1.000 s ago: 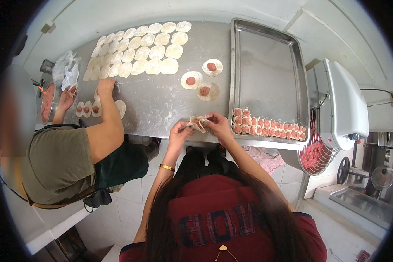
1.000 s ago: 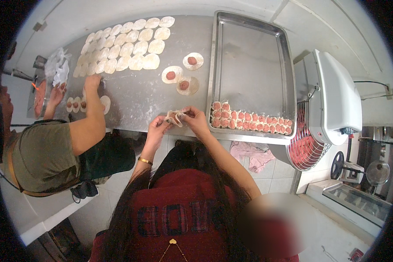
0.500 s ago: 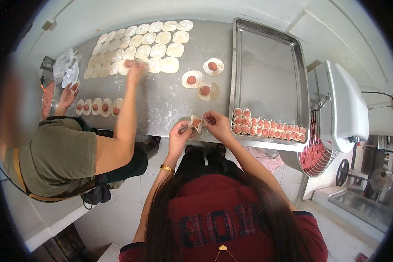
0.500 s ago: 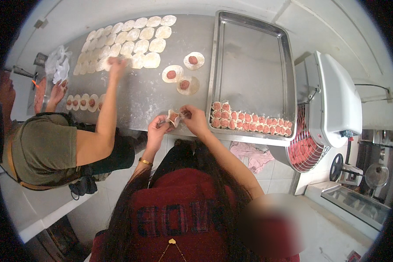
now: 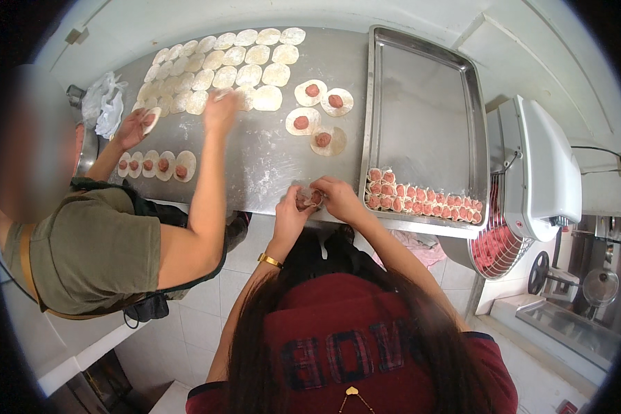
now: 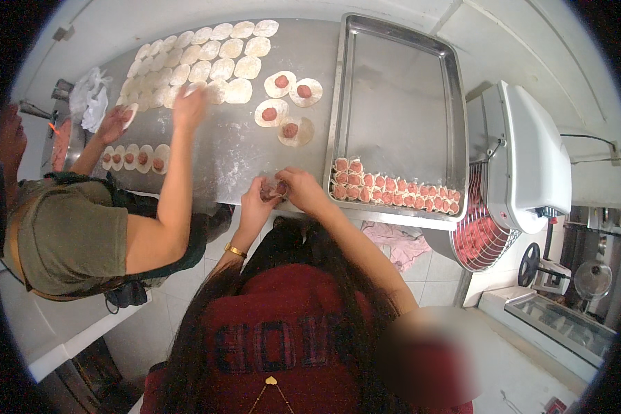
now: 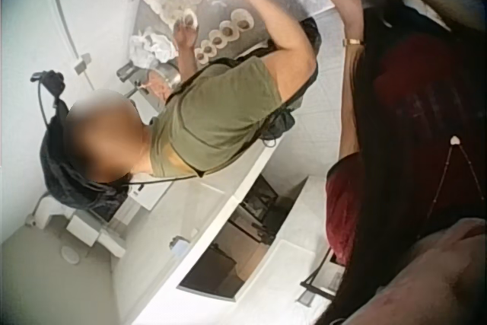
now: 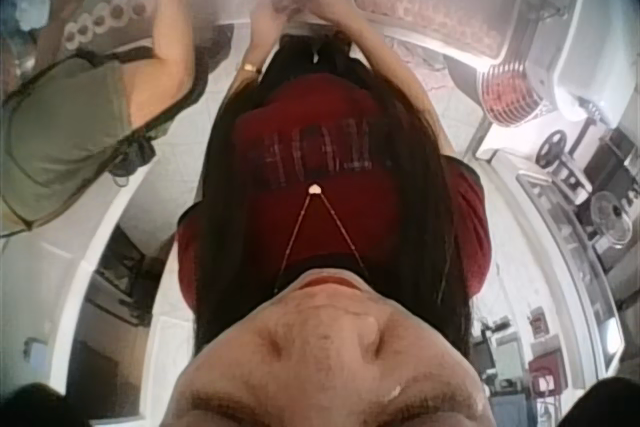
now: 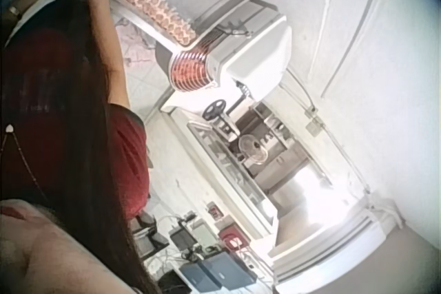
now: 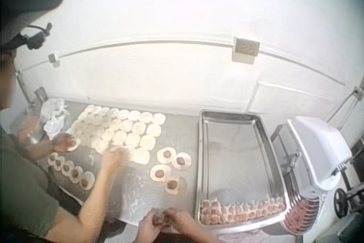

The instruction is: The person places small meat portions onto round dough discs and folds them into dumplings, then arranges the finished dumplings on a metal tray. A coworker also prepares dough and meat portions on the same table.

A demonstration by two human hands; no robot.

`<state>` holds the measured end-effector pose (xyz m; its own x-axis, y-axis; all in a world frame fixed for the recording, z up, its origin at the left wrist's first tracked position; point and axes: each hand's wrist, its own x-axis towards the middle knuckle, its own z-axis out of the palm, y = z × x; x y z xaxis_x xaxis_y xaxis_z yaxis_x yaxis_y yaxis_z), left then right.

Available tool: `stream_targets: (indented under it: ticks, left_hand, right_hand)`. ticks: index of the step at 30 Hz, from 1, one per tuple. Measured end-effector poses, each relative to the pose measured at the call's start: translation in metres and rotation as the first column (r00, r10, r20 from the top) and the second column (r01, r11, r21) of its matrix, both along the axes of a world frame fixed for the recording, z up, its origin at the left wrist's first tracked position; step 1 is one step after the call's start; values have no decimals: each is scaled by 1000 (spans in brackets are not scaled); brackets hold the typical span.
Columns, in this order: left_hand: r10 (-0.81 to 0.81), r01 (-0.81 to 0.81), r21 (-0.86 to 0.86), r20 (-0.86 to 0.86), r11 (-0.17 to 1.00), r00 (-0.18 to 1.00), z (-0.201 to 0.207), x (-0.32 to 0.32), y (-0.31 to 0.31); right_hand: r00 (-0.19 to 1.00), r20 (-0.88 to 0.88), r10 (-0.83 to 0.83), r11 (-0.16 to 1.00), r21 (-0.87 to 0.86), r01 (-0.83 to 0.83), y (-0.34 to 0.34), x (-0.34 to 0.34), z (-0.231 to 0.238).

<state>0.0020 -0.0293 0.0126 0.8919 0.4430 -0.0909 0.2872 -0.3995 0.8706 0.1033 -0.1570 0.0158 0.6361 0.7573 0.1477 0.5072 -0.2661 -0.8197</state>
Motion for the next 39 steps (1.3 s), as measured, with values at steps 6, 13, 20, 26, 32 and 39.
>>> stream_targets:
  ticks: [6, 13, 20, 26, 32, 39]
  left_hand:
    - [-92, 92, 10, -27, 996, 995, 4, 2, 2]
    - [-122, 140, 112, -156, 984, 980, 5, 5, 6]
    - [-170, 224, 290, -200, 930, 965, 11, 8, 3]
    - [-188, 191, 124, -33, 974, 982, 12, 4, 12]
    - [-225, 245, 133, -147, 960, 963, 11, 12, 8]
    - [-194, 200, 67, -92, 977, 977, 11, 13, 6]
  right_hand:
    - [1000, -11, 1, 992, -130, -2, -5, -3, 3]
    - [1000, -2, -18, 997, -77, 18, -7, -4, 6]
    - [996, -80, 24, 997, -76, -30, -4, -7, 4]
    - [993, 65, -96, 990, -97, 102, -6, -11, 1]
    - [998, -66, -16, 999, -50, 13, -5, -8, 2]
    - [998, 1, -62, 986, -155, 61, -8, -10, 7]
